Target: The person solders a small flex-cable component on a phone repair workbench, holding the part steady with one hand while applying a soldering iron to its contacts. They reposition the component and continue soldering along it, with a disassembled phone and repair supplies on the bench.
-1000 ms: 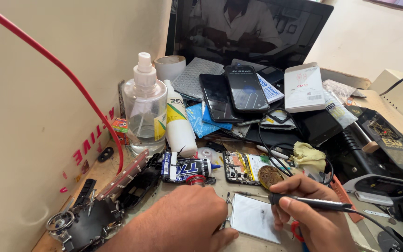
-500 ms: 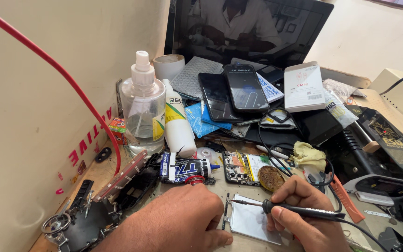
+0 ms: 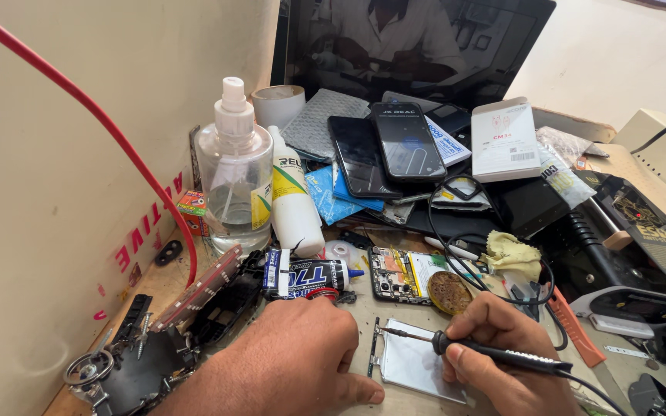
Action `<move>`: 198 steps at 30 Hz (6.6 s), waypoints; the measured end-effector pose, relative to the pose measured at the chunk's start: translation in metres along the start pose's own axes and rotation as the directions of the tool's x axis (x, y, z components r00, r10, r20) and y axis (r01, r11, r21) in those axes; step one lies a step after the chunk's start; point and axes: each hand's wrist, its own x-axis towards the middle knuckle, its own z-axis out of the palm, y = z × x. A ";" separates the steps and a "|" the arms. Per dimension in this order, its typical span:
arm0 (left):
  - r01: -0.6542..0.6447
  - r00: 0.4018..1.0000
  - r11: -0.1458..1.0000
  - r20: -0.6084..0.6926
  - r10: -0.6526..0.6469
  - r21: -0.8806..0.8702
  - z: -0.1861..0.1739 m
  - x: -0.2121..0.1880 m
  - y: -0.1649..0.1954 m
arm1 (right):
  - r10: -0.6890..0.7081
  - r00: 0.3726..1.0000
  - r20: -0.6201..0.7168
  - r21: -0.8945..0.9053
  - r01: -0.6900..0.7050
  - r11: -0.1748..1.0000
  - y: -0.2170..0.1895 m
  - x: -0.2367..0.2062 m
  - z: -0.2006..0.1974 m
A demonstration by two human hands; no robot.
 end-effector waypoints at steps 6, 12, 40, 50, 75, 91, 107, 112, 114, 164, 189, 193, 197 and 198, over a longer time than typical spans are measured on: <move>0.009 1.000 0.999 0.006 -0.009 0.034 0.002 0.003 -0.002 | -0.013 1.000 0.014 0.005 0.013 1.000 0.005 -0.001 0.000; 0.027 0.999 0.998 0.031 -0.028 0.059 0.001 0.006 -0.001 | 0.034 0.999 0.006 -0.033 -0.034 0.999 0.005 0.000 -0.001; 0.074 0.997 0.997 0.036 -0.074 -0.002 -0.001 0.005 0.000 | -0.207 0.962 0.180 -0.249 0.249 0.936 0.010 -0.001 -0.007; 0.087 0.996 0.993 0.015 -0.086 -0.082 -0.003 0.003 -0.005 | -0.438 0.850 0.291 -0.391 0.524 0.757 -0.001 -0.002 0.009; -0.042 0.992 0.999 0.114 0.045 -0.030 -0.010 0.006 -0.017 | -0.493 0.760 0.422 -0.579 0.645 0.498 0.019 0.004 0.008; 0.045 0.999 0.999 -0.014 -0.045 -0.024 -0.005 0.008 -0.007 | -0.543 0.747 0.383 -0.507 0.661 0.552 0.015 0.006 0.008; 0.334 0.942 0.941 0.062 -0.330 -0.064 -0.009 0.011 0.007 | -0.422 0.877 0.231 -0.366 0.480 0.797 0.031 0.009 -0.008; 0.354 0.934 0.933 0.084 -0.348 -0.064 -0.013 0.007 0.010 | -0.291 0.943 0.164 -0.103 0.310 0.945 0.046 0.007 -0.018; 0.351 0.934 0.934 0.090 -0.345 -0.060 -0.014 0.006 0.011 | -0.290 0.944 0.160 -0.005 0.294 0.956 0.049 0.008 -0.022; 0.285 0.958 0.957 0.048 -0.283 -0.043 -0.010 0.004 0.009 | 0.139 0.989 0.045 -0.003 -0.139 0.990 0.021 0.003 -0.012; 0.213 0.977 0.977 -0.003 -0.213 -0.009 -0.001 0.009 0.002 | 0.146 0.989 0.001 -0.092 -0.145 0.985 0.008 0.006 -0.008; 0.208 0.978 0.978 0.002 -0.208 0.001 -0.001 0.010 0.002 | 0.104 0.994 0.022 -0.073 -0.102 0.992 0.006 0.004 -0.005; 0.207 0.978 0.978 0.007 -0.207 -0.005 -0.001 0.009 0.001 | 0.142 0.990 -0.003 -0.110 -0.142 0.984 0.003 0.004 -0.006; 0.206 0.979 0.978 0.004 -0.206 -0.009 -0.001 0.009 0.001 | 0.136 0.991 0.002 -0.109 -0.135 0.985 0.002 0.005 -0.006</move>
